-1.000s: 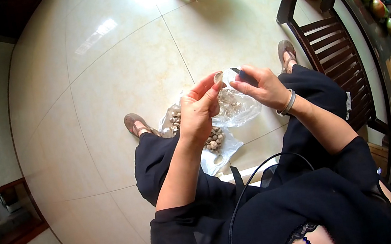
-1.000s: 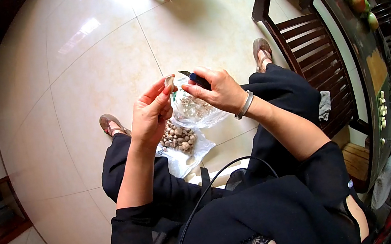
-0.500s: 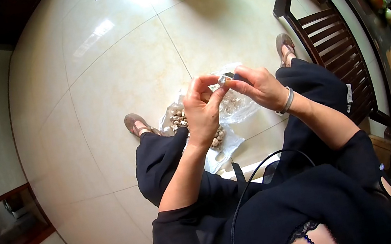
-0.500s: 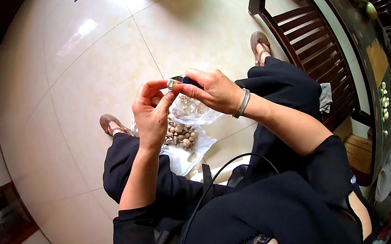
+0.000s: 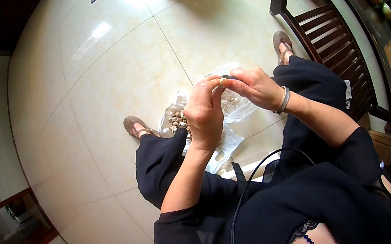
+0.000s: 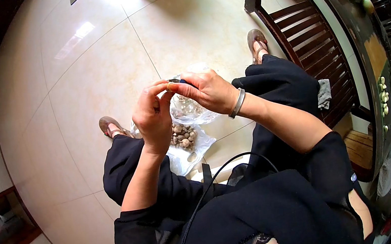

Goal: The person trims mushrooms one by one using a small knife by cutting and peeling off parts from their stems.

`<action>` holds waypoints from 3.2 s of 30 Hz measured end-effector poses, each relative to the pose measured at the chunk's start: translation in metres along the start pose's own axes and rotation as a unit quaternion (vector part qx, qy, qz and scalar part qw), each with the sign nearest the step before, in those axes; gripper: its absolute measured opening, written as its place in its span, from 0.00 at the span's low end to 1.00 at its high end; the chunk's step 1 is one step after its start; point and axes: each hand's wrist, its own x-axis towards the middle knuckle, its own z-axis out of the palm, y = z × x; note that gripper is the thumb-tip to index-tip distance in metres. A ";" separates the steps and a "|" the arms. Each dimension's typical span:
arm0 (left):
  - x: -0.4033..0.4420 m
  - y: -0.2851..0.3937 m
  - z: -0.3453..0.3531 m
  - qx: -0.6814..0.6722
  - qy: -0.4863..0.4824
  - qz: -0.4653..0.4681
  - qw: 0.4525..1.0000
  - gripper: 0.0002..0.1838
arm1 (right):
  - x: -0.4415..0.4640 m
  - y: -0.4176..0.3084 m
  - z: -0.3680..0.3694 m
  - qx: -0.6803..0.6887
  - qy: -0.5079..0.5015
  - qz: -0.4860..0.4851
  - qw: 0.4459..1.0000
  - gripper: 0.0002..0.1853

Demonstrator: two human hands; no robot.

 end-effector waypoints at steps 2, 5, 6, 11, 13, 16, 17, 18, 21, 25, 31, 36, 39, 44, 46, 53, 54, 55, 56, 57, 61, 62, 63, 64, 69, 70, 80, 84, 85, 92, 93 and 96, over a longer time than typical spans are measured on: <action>0.002 0.003 -0.002 0.011 -0.003 0.005 1.000 0.08 | 0.000 0.001 0.000 0.013 -0.003 -0.001 1.000 0.18; 0.002 0.003 -0.002 0.021 -0.003 0.011 1.000 0.08 | 0.001 0.001 -0.001 0.026 -0.015 0.000 1.000 0.18; 0.002 0.003 -0.002 0.021 0.000 0.011 1.000 0.08 | 0.001 -0.001 -0.002 0.009 -0.024 -0.001 1.000 0.17; 0.004 0.001 -0.003 0.026 0.003 0.040 0.999 0.08 | 0.001 -0.002 -0.004 -0.016 -0.044 -0.004 0.999 0.17; 0.005 0.002 -0.004 0.022 -0.001 0.040 0.999 0.08 | 0.001 0.003 -0.001 -0.025 -0.014 -0.042 0.999 0.19; 0.007 0.007 -0.008 0.040 -0.015 0.020 0.999 0.09 | 0.002 0.000 -0.002 -0.063 0.004 -0.056 0.996 0.19; 0.008 0.009 -0.010 0.030 -0.039 -0.035 0.998 0.10 | 0.002 -0.001 -0.003 -0.063 0.003 -0.056 0.996 0.19; 0.009 0.010 -0.012 0.020 -0.063 -0.090 0.994 0.13 | 0.003 -0.002 -0.004 -0.094 0.011 -0.057 0.994 0.19; 0.010 0.005 -0.012 -0.087 -0.087 -0.164 0.979 0.13 | 0.001 -0.004 -0.004 -0.166 0.020 -0.066 0.984 0.18; 0.009 -0.002 -0.016 -0.166 -0.135 -0.234 0.948 0.14 | 0.000 -0.008 -0.001 -0.241 0.027 -0.122 0.962 0.17; 0.013 -0.006 -0.022 -0.275 -0.154 -0.309 0.897 0.08 | -0.002 -0.002 -0.005 -0.171 0.019 -0.034 0.985 0.19; 0.014 -0.011 -0.025 -0.424 -0.115 -0.373 0.817 0.09 | -0.003 -0.001 -0.003 -0.117 0.028 -0.048 0.992 0.19; 0.014 -0.012 -0.025 -0.452 -0.096 -0.386 0.798 0.09 | -0.002 -0.002 -0.005 -0.040 0.049 -0.003 0.998 0.19; 0.016 -0.013 -0.027 -0.438 -0.074 -0.386 0.808 0.10 | -0.001 0.009 -0.004 -0.063 0.031 0.060 0.996 0.18; 0.016 -0.013 -0.027 -0.441 -0.082 -0.383 0.808 0.11 | -0.001 0.008 -0.003 -0.070 0.019 0.060 0.996 0.18; 0.016 -0.014 -0.026 -0.484 -0.107 -0.376 0.783 0.13 | -0.002 0.006 -0.005 -0.073 -0.026 0.091 0.993 0.16; 0.016 -0.015 -0.026 -0.496 -0.107 -0.371 0.777 0.13 | -0.002 0.006 -0.006 -0.072 -0.036 0.099 0.992 0.15; 0.015 -0.016 -0.026 -0.496 -0.107 -0.371 0.778 0.13 | -0.002 0.006 -0.006 -0.072 -0.036 0.098 0.992 0.15; 0.015 -0.016 -0.026 -0.494 -0.104 -0.372 0.779 0.14 | -0.002 0.007 -0.006 -0.047 -0.038 0.098 0.993 0.14; 0.014 -0.017 -0.026 -0.491 -0.102 -0.372 0.781 0.14 | -0.002 0.007 -0.005 -0.022 -0.041 0.097 0.994 0.13; 0.014 -0.017 -0.026 -0.480 -0.092 -0.390 0.780 0.14 | -0.002 0.004 -0.007 -0.004 -0.057 0.100 0.993 0.13; 0.014 -0.017 -0.027 -0.480 -0.084 -0.400 0.776 0.15 | -0.001 0.003 -0.007 -0.013 -0.061 0.103 0.993 0.13; 0.015 -0.017 -0.027 -0.480 -0.075 -0.409 0.772 0.15 | -0.001 0.003 -0.008 -0.023 -0.066 0.105 0.992 0.13; 0.014 -0.017 -0.027 -0.480 -0.075 -0.409 0.772 0.15 | -0.001 0.003 -0.007 -0.023 -0.066 0.106 0.992 0.13; 0.013 -0.018 -0.029 -0.480 -0.076 -0.416 0.769 0.17 | -0.002 0.005 -0.008 0.047 -0.054 0.153 0.986 0.19; 0.012 -0.019 -0.029 -0.479 -0.076 -0.416 0.769 0.17 | -0.002 0.006 -0.007 0.047 -0.054 0.154 0.986 0.19; 0.010 -0.020 -0.028 -0.558 -0.085 -0.448 0.693 0.14 | -0.002 0.004 -0.005 -0.029 -0.022 0.142 0.989 0.19; 0.007 -0.021 -0.025 -0.527 -0.099 -0.463 0.706 0.11 | -0.001 0.007 -0.003 0.100 0.036 0.102 0.989 0.15; 0.007 -0.019 -0.024 -0.527 -0.099 -0.464 0.705 0.11 | 0.000 0.004 -0.004 0.100 0.037 0.103 0.989 0.15; 0.004 -0.013 -0.017 -0.526 -0.118 -0.473 0.697 0.08 | 0.001 -0.001 -0.012 0.349 -0.013 0.228 0.909 0.08; 0.007 -0.010 -0.019 -0.514 -0.125 -0.482 0.698 0.09 | 0.001 0.000 -0.013 0.350 -0.012 0.228 0.909 0.08; 0.006 -0.012 -0.018 -0.516 -0.156 -0.481 0.691 0.09 | 0.002 0.005 -0.016 0.445 -0.028 0.298 0.844 0.08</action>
